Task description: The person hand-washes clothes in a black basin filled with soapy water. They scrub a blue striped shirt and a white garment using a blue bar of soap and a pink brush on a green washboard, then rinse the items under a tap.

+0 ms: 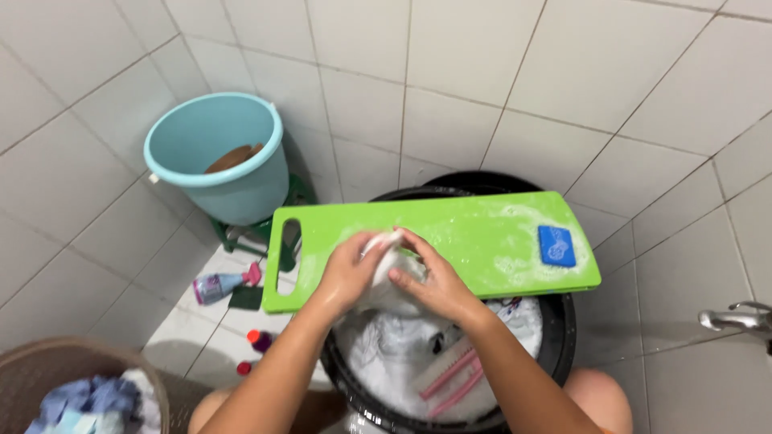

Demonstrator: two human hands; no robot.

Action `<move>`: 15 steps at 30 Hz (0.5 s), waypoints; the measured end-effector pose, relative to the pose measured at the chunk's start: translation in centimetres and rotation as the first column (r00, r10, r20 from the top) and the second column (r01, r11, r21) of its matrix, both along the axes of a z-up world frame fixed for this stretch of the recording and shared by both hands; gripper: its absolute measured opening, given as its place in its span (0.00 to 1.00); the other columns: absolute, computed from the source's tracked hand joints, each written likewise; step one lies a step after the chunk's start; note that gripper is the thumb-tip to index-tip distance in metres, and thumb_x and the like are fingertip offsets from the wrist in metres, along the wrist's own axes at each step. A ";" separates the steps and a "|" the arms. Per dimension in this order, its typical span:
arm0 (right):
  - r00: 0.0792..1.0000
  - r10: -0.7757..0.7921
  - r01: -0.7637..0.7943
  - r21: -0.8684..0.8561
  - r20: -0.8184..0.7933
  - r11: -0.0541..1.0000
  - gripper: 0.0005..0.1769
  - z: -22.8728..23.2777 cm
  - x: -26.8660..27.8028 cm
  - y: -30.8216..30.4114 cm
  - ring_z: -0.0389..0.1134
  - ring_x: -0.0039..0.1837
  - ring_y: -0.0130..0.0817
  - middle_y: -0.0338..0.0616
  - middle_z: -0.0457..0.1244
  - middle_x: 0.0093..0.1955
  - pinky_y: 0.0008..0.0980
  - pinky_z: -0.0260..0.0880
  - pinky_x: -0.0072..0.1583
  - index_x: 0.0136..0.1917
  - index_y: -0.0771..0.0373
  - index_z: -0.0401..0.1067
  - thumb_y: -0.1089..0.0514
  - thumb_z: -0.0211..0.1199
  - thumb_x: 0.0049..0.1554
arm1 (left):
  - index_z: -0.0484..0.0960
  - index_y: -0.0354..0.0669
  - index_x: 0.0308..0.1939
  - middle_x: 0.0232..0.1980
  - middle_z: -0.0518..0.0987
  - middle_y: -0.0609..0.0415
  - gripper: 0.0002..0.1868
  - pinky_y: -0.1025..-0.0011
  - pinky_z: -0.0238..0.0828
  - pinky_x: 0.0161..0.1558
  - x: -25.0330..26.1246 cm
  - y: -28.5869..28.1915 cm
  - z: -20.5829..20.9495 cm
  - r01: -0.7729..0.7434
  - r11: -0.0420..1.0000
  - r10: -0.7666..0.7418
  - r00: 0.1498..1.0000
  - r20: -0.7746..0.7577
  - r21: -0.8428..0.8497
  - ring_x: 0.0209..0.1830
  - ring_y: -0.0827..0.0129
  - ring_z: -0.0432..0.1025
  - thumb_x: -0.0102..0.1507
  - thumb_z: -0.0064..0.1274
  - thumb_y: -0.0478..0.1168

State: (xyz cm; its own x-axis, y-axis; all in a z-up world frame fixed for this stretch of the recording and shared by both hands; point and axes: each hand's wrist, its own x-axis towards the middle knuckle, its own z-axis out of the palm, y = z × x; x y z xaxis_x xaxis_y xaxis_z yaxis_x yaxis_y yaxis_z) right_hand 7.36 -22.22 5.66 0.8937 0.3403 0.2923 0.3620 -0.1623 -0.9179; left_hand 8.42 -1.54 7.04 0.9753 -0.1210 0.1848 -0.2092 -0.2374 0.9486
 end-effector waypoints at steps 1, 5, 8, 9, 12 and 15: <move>1.000 0.001 -0.004 -0.130 -0.018 0.992 0.27 -0.2 -0.1 -0.1 0.63 0.69 0.42 0.49 0.62 0.66 0.37 0.62 0.68 0.69 0.62 0.64 0.52 0.66 0.60 | 0.81 0.39 0.55 0.49 0.84 0.46 0.16 0.58 0.74 0.51 -0.4 -0.2 1.6 0.002 0.956 -0.024 0.997 -0.070 -0.294 0.48 0.56 0.78 0.70 0.52 0.46; 0.990 -0.075 0.075 -0.007 -0.121 0.997 0.20 -0.2 -1.3 -1.2 0.68 0.58 0.29 0.44 0.67 0.57 0.30 0.69 0.60 0.66 0.59 0.68 0.53 0.60 0.62 | 0.81 0.42 0.54 0.51 0.84 0.47 0.24 0.60 0.76 0.51 -2.1 -0.2 5.2 -0.331 0.567 -0.125 0.870 -0.476 -0.754 0.47 0.60 0.79 0.69 0.45 0.57; 0.974 -0.130 0.196 0.391 -0.187 0.899 0.17 0.0 -3.2 1.4 0.66 0.51 0.27 0.43 0.66 0.52 0.29 0.69 0.52 0.62 0.62 0.68 0.58 0.65 0.60 | 0.80 0.41 0.52 0.50 0.85 0.48 0.28 0.62 0.77 0.48 -4.1 -3.8 1.2 -0.410 0.534 -0.218 0.778 -0.589 -0.739 0.44 0.61 0.80 0.68 0.43 0.62; 0.968 -0.151 0.234 0.491 -0.202 0.839 0.15 -0.1 -3.9 2.9 0.65 0.48 0.27 0.43 0.66 0.49 0.30 0.69 0.49 0.58 0.64 0.70 0.60 0.67 0.60 | 0.80 0.40 0.53 0.49 0.84 0.48 0.28 0.63 0.77 0.47 -4.7 -6.0 -0.9 -0.354 0.535 -0.245 0.804 -0.542 -0.767 0.44 0.62 0.80 0.69 0.44 0.61; 0.832 -0.529 0.503 0.176 0.167 0.846 0.13 -0.4 -6.1 4.7 0.65 0.41 0.29 0.42 0.67 0.38 0.29 0.69 0.44 0.47 0.63 0.71 0.54 0.72 0.61 | 0.80 0.35 0.54 0.47 0.84 0.48 0.30 0.65 0.76 0.44 -4.3 -9.2 -5.0 -0.282 0.604 -0.228 0.835 -0.500 -0.746 0.42 0.64 0.78 0.70 0.47 0.61; 0.849 -0.525 0.529 -0.091 0.068 0.844 0.18 0.5 -6.0 1.4 0.70 0.43 0.30 0.44 0.69 0.42 0.29 0.71 0.47 0.53 0.63 0.69 0.47 0.68 0.64 | 0.80 0.31 0.54 0.44 0.83 0.46 0.28 0.65 0.74 0.40 -4.4 -8.7 -4.3 -0.241 0.877 -0.045 0.820 -0.570 -0.416 0.39 0.66 0.76 0.71 0.48 0.57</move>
State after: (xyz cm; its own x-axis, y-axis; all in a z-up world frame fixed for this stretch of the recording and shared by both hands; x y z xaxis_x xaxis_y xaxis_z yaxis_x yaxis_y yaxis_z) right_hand 1.38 -20.86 6.16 0.9356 -0.1488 0.3203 0.2303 -0.4305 -0.8727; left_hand 3.99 -10.22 2.79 0.9251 -0.0619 -0.3746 0.3775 0.2556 0.8900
